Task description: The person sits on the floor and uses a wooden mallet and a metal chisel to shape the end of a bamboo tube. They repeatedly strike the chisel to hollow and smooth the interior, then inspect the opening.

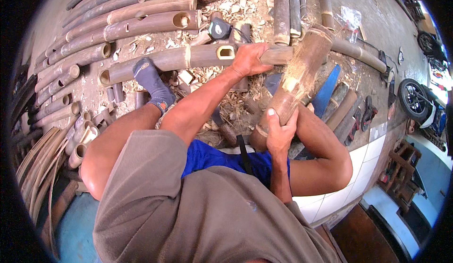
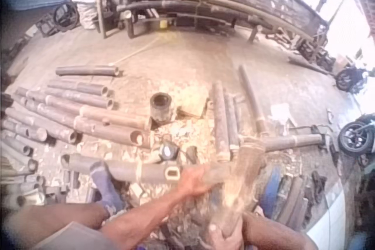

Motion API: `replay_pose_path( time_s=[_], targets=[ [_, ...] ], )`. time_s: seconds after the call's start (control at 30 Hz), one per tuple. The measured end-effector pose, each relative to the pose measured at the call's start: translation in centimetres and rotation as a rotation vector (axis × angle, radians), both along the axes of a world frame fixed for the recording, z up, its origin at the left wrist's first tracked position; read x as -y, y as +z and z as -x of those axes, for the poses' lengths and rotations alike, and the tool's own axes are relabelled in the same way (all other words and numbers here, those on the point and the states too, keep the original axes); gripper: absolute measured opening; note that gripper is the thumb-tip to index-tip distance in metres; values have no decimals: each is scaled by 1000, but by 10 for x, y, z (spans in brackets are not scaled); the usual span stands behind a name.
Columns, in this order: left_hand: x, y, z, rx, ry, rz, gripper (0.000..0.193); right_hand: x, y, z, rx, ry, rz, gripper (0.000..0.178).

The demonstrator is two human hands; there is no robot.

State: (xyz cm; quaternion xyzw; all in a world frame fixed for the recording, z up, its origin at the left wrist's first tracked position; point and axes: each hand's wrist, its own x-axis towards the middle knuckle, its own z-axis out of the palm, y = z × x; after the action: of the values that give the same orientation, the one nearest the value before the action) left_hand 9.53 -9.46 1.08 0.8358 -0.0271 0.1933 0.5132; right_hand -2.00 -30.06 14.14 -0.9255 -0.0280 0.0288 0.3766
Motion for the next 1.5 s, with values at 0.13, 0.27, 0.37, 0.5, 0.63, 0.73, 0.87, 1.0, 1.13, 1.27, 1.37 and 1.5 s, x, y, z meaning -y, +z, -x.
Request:
replay_pose_path(
  time_s=[0.13,0.27,0.37,0.5,0.63,0.73,0.87,1.0,1.13,1.27,1.37,1.5],
  targets=[
    [0,-11,2,-117,-3,-23,43,20,33,-12,-427,-399,-478,71],
    [5,-12,-6,-31,35,-72,43,15,3,-10,24,-16,-417,61],
    [7,-13,-1,-70,1,-119,43,4,-10,-10,-229,-120,-413,57],
    [-2,-18,-3,-160,11,-180,43,23,21,-23,-248,-351,-821,44],
    [0,-19,-11,-149,-22,-166,41,6,22,-22,-280,-344,-913,43],
    [-7,-24,-4,-230,-46,-210,39,6,-11,-9,-306,-114,-444,57],
    [-5,-14,-5,-215,-1,-207,39,29,30,-30,-239,-458,-547,51],
    [-5,-21,-5,-172,18,-191,37,-49,137,-43,-9,-96,-391,50],
    [-17,-13,-14,-129,7,-260,38,14,17,-43,-362,84,-210,44],
    [-11,-19,-2,-178,16,-286,42,26,33,-41,-240,-441,-922,57],
    [-10,-25,-5,-184,-1,-260,43,11,42,-51,-468,-318,-697,59],
    [-23,-13,6,-202,59,-134,40,17,18,-32,-601,-42,-544,55]
  ],
)
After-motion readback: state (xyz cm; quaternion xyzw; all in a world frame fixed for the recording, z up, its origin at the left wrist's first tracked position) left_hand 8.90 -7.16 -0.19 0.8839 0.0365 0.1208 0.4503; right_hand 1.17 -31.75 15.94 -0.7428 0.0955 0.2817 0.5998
